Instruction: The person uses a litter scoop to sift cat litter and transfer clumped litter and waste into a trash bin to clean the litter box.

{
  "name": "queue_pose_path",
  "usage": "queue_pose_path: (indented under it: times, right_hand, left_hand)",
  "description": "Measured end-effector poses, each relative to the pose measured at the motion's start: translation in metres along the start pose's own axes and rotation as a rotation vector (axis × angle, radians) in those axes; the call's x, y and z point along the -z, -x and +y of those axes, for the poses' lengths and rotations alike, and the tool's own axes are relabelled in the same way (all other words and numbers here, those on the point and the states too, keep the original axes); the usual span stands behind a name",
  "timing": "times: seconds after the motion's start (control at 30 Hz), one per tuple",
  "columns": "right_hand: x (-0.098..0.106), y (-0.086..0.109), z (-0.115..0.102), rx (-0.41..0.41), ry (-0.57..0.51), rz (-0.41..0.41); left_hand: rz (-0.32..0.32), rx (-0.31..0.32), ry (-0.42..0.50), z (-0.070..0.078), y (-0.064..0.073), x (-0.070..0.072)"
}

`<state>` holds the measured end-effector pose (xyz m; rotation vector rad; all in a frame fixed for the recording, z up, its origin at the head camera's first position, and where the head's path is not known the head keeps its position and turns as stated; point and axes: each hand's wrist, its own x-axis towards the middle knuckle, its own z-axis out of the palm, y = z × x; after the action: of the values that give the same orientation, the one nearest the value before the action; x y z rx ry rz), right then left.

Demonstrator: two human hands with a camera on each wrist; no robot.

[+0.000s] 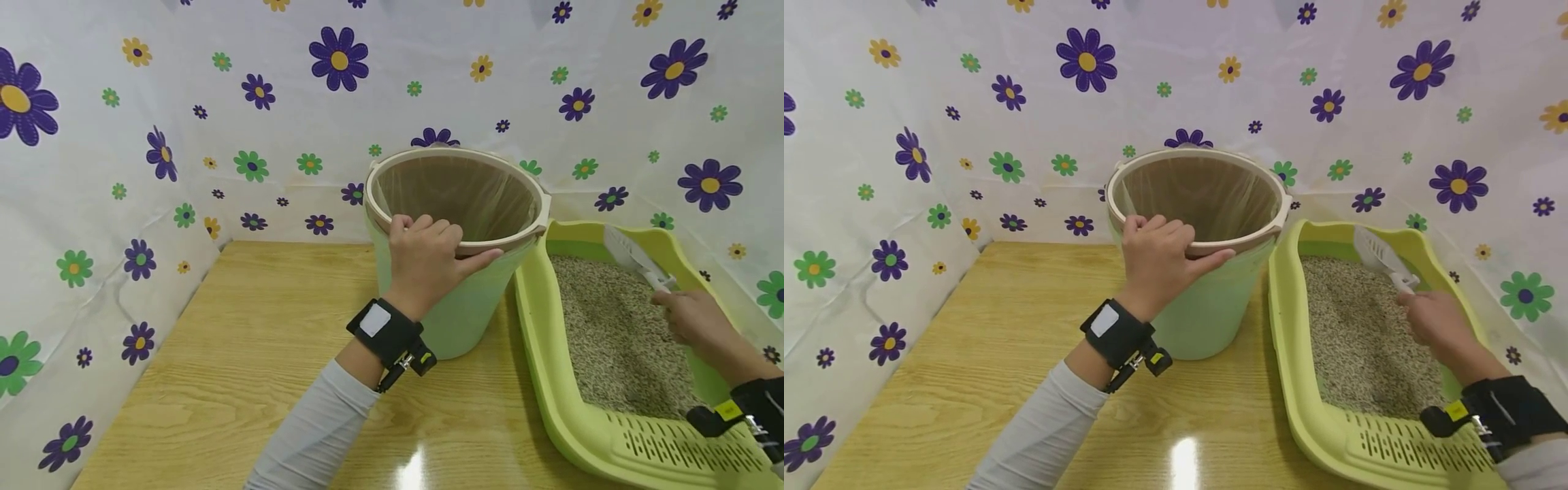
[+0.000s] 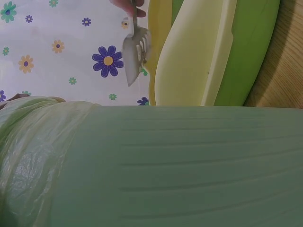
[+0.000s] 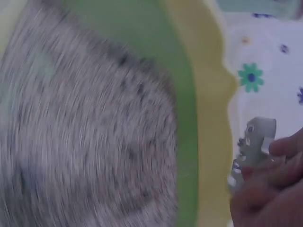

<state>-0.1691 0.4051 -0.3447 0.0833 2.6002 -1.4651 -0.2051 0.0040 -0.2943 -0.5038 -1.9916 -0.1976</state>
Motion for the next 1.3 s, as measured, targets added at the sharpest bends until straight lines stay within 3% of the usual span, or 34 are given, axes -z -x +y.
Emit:
queue_pose_path:
  times: [0.1,0.17,0.27,0.43,0.53,0.63,0.67,0.8,0.93,1.0,1.1,1.2,1.23,1.3]
  right_hand:
    - [0.003,-0.003,0.001,-0.067,-0.497,-0.211]
    - [0.003,-0.004,0.001,-0.068,-0.575,-0.265]
    - [0.003,-0.004,0.000,-0.059,-0.475,-0.217]
    - [0.005,-0.003,-0.012,-0.071,-0.109,-0.031]
    - [0.005,-0.007,-0.031,-0.086,0.054,0.068]
    - [0.003,-0.011,-0.062,-0.039,0.174,0.136]
    - [0.003,-0.013,-0.074,-0.012,0.166,0.150]
    - [-0.004,-0.013,-0.126,0.147,0.337,0.232]
    - [-0.023,-0.013,-0.170,0.371,0.620,0.309]
    - [-0.034,-0.015,-0.186,0.545,0.782,0.366]
    - [-0.051,-0.020,-0.200,0.890,1.027,0.529]
    - [-0.061,-0.023,-0.208,1.133,1.172,0.685]
    - [-0.064,-0.023,-0.210,1.171,1.194,0.711]
    - [-0.066,-0.023,-0.212,1.171,1.208,0.723]
  left_hand:
    - [0.003,0.004,0.007,0.000,0.000,0.000]
    - [0.008,0.005,0.007,-0.001,0.000,0.000]
    - [0.016,0.005,0.005,-0.001,0.000,0.001]
    - [0.021,0.009,-0.002,-0.004,0.001,0.001]
    - [0.022,0.017,-0.011,-0.006,0.002,0.000]
    - [0.025,0.022,-0.017,-0.008,0.002,0.001]
    - [0.025,0.024,-0.013,-0.009,0.002,0.001]
    - [0.019,0.022,-0.010,-0.011,0.002,0.002]
    - [0.020,0.019,-0.012,-0.011,0.003,0.002]
    - [0.026,0.016,-0.010,-0.010,0.003,0.002]
    - [0.031,0.009,-0.018,-0.010,0.002,0.001]
    - [0.040,0.001,-0.024,-0.010,0.002,0.000]
    - [0.040,-0.001,-0.024,-0.010,0.002,-0.001]
    - [0.042,-0.002,-0.018,-0.011,0.001,-0.001]
